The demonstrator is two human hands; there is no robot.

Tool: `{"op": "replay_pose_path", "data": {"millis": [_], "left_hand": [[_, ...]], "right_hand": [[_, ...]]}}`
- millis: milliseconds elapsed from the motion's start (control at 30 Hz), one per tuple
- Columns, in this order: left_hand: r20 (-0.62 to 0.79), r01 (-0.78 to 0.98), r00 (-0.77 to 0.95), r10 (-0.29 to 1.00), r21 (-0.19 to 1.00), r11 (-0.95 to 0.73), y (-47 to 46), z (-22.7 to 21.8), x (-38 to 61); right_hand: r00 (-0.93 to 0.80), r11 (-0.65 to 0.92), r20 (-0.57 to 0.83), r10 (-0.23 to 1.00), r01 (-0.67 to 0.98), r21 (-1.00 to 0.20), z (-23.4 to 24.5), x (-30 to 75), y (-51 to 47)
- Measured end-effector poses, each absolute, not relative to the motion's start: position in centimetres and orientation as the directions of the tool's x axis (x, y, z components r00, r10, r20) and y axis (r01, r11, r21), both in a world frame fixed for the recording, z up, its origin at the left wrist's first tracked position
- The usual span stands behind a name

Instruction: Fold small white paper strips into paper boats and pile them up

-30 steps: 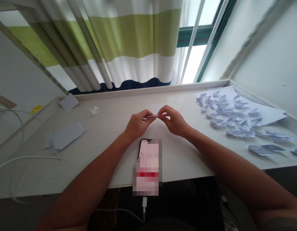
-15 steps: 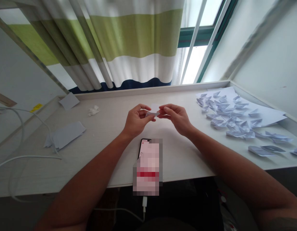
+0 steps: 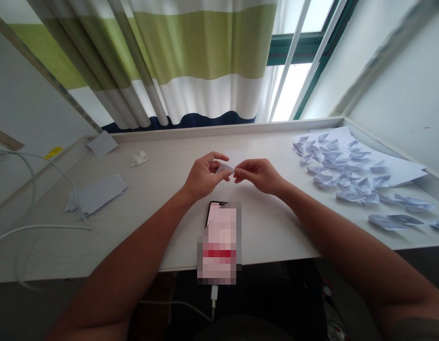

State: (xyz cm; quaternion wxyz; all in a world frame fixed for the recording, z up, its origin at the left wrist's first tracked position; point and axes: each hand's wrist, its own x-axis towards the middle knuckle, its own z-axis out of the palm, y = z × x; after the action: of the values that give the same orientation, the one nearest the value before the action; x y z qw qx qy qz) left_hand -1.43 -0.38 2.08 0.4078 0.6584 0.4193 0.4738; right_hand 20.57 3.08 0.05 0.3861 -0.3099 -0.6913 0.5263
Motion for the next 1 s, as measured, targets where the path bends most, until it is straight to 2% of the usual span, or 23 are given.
{"op": "replay_pose_path", "data": {"millis": [67, 167, 333, 433, 600, 833, 1000], "left_hand": [[0.268, 0.15, 0.213, 0.94, 0.941, -0.302, -0.3, 1.9, -1.4], [0.269, 0.109, 0.213, 0.939, 0.949, -0.297, -0.1, 1.6, -1.2], [0.268, 0.073, 0.287, 0.92, 0.951, -0.3, -0.1, 1.4, -1.2], [0.275, 0.061, 0.32, 0.907, 0.949, -0.309, -0.1, 1.2, -1.2], [0.3, 0.114, 0.254, 0.919, 0.935, -0.336, 0.0, 0.6, -1.0], [0.487, 0.212, -0.002, 0.874, 0.854, -0.475, 0.4, 0.7, -1.5], [0.437, 0.156, -0.009, 0.899, 0.889, -0.43, 0.7, 0.7, -1.6]], "right_hand": [[-0.497, 0.36, 0.265, 0.827, 0.103, -0.927, 0.0, 20.5, 2.9], [-0.475, 0.407, 0.301, 0.827, 0.137, -0.903, 0.0, 20.5, 2.8], [-0.529, 0.333, 0.294, 0.796, -0.023, -0.942, -0.1, 20.4, 2.8], [-0.533, 0.334, 0.307, 0.788, -0.049, -0.941, -0.2, 20.3, 2.9], [-0.541, 0.397, 0.322, 0.777, 0.024, -0.918, -0.3, 20.3, 2.8], [-0.274, 0.429, 0.405, 0.872, 0.029, -0.903, 0.1, 20.3, 2.9], [-0.279, 0.421, 0.405, 0.871, -0.003, -0.907, 0.2, 20.2, 2.8]]}}
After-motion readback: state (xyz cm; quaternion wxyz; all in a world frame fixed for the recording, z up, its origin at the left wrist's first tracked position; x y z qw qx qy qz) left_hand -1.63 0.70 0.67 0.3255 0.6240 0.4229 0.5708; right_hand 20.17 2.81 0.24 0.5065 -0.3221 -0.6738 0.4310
